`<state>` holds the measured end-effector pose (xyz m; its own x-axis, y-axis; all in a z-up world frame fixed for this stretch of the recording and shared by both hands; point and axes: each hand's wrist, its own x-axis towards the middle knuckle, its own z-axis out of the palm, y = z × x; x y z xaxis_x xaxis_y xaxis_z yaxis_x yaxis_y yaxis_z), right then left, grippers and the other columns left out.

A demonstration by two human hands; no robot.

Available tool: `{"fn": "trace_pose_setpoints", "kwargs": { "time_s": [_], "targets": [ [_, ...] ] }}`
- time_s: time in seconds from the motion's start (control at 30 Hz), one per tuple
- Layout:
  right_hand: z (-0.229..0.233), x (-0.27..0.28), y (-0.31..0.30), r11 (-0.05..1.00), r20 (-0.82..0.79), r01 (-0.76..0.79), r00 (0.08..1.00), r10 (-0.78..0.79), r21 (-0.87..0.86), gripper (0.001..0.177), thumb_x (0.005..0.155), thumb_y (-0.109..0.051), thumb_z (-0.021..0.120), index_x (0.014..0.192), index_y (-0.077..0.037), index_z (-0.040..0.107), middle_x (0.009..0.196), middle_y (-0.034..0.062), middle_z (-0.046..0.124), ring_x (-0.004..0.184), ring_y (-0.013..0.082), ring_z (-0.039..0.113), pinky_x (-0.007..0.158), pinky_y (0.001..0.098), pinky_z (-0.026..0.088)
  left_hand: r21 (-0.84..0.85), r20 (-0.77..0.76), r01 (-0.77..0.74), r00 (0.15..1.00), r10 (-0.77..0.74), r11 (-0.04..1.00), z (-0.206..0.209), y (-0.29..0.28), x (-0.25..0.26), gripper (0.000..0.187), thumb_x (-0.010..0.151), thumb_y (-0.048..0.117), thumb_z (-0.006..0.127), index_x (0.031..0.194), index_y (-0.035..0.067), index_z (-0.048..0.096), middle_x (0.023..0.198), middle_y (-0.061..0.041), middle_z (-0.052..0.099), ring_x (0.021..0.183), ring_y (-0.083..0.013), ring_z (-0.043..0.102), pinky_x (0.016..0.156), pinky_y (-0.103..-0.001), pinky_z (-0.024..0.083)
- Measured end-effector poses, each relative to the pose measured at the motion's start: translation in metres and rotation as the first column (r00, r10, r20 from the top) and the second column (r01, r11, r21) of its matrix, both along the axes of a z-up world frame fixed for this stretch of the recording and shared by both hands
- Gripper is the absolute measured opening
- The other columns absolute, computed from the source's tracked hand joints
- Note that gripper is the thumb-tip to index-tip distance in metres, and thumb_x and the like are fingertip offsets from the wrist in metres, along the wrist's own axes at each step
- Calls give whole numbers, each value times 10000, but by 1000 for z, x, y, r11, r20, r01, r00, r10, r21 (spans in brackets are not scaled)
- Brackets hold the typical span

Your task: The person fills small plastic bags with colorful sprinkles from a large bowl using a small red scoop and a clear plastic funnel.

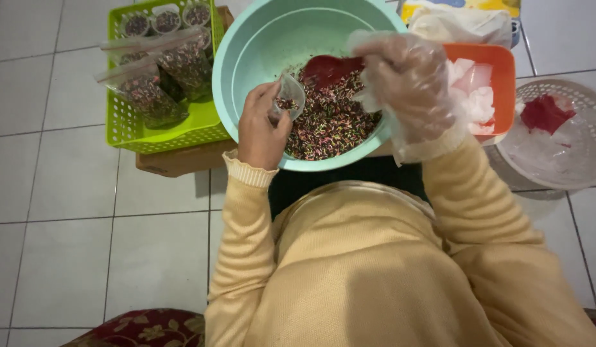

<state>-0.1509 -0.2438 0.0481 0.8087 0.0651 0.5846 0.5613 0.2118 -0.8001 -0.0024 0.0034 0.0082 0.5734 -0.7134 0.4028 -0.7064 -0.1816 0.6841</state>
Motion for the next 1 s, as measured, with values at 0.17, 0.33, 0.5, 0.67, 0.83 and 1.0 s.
{"fn": "trace_pose_setpoints", "kwargs": {
  "time_s": [0.17,0.33,0.5,0.67,0.83,1.0],
  "targets": [
    [13,-3,34,746,340,546,833,-436,-382,282,1005,159,453,1254,64,545,945,207,702,627,144,710,479,165,589,-26,3,-6,1000,6,1000,-4,-1,2,502,946,19,661,1439,25,566,1371,-179,562,711,-176,724,793,-326,626],
    [10,-4,9,554,437,704,710,-553,-444,325,974,210,432,1211,64,599,966,198,679,670,165,645,547,220,519,-33,-3,2,1000,-3,999,-2,-2,2,522,922,-11,667,1434,2,562,1371,-184,550,990,-252,705,919,-347,611],
    [-22,14,-21,655,364,610,792,-490,-445,300,1007,-47,662,1288,-22,561,1142,174,659,997,234,676,832,297,598,-9,-51,-9,999,8,1000,2,0,-3,538,940,13,683,1459,32,544,1388,-171,554,716,-158,694,846,-322,622],
    [15,9,15,644,139,575,791,-596,-505,321,915,258,355,1003,122,632,855,295,687,486,174,641,338,201,504,13,-74,13,997,-12,1000,4,2,-3,509,960,9,664,1452,-10,538,1437,-187,500,730,-164,690,860,-338,608],
    [-2,2,-5,675,-110,573,719,-686,-464,210,1106,86,436,1105,44,642,752,127,652,587,151,675,479,183,580,7,-59,4,998,-3,1000,5,2,-6,522,957,-4,669,1459,2,525,1430,-197,510,832,-184,709,911,-324,636],
    [29,-6,4,633,-105,596,682,-724,-494,187,1123,131,469,1095,94,650,790,154,639,568,143,609,474,190,517,7,-21,-5,1000,5,1000,4,3,-6,549,951,-3,673,1470,-27,497,1446,-205,503,1119,-268,689,1088,-397,571]
  ]
}}
